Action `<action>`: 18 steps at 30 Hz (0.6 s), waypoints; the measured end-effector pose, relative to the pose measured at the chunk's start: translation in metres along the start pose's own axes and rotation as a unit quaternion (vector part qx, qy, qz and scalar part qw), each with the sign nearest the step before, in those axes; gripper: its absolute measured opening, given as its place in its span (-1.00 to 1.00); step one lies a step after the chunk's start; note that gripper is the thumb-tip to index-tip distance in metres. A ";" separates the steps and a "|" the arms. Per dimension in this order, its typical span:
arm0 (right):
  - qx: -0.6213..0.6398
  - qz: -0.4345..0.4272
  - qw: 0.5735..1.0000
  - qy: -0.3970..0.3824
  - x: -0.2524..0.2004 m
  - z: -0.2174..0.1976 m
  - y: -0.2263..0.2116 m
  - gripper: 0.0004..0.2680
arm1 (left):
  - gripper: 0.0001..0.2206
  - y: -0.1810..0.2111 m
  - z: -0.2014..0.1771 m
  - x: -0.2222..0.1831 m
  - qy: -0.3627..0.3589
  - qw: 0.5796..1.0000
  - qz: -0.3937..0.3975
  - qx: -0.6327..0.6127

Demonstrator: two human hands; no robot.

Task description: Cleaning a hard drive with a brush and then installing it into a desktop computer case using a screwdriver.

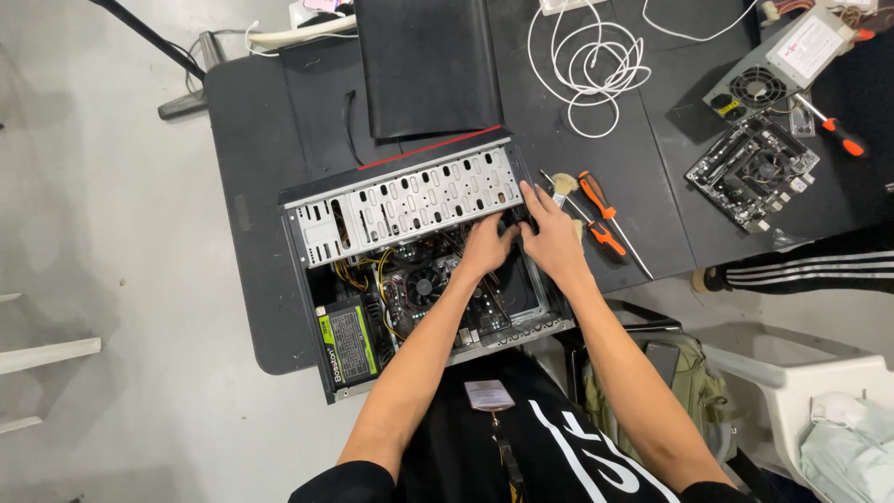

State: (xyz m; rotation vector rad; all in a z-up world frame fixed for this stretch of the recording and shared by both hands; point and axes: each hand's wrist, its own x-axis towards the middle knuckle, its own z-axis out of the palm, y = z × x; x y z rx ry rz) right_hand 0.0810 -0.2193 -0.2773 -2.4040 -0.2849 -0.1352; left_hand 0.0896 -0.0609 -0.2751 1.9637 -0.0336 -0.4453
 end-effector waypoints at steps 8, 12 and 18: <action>-0.002 -0.016 0.999 0.034 0.002 0.007 0.004 -0.57 | -0.49 0.001 0.004 0.008 0.023 0.999 0.014 -0.019; -0.009 -0.021 0.999 0.035 0.001 0.009 0.005 -0.59 | -0.52 0.012 -0.001 0.005 0.026 1.000 -0.009 -0.015; -0.003 -0.024 0.999 0.041 0.001 0.006 0.001 -0.60 | -0.58 0.028 -0.002 0.001 0.054 0.998 -0.020 0.019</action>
